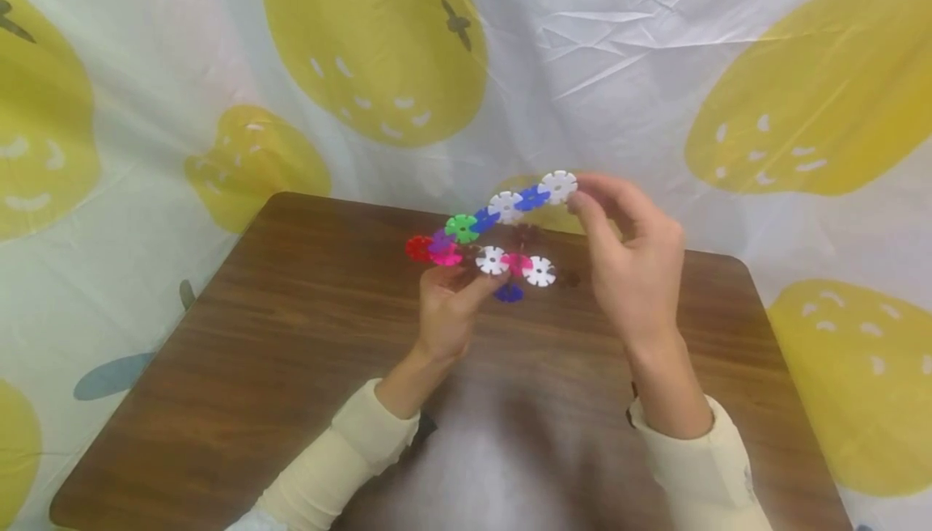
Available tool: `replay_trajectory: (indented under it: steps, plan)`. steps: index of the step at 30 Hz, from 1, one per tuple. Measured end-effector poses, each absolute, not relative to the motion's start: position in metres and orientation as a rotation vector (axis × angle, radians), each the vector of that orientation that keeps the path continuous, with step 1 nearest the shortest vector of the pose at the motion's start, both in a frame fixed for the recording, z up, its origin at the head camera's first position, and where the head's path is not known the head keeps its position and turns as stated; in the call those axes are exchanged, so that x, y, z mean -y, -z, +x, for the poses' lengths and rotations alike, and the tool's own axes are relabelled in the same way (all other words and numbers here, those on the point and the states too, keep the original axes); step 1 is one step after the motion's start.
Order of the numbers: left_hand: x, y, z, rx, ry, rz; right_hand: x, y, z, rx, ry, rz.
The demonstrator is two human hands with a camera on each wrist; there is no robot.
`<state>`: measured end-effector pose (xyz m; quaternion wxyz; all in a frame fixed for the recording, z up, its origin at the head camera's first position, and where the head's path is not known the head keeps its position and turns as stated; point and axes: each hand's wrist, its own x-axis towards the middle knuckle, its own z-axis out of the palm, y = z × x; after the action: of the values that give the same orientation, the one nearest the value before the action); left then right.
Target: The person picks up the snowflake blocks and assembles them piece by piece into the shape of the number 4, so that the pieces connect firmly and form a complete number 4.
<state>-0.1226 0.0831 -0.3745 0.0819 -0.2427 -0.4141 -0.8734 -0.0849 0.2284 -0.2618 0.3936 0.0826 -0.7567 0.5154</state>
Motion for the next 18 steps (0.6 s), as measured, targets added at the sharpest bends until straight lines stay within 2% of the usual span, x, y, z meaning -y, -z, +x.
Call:
replay_trajectory:
  steps: [18]
  plan:
    - [-0.084,0.387,-0.116,1.482,2.686,-0.423,-0.245,0.294,-0.089,1.963,-1.455,0.163]
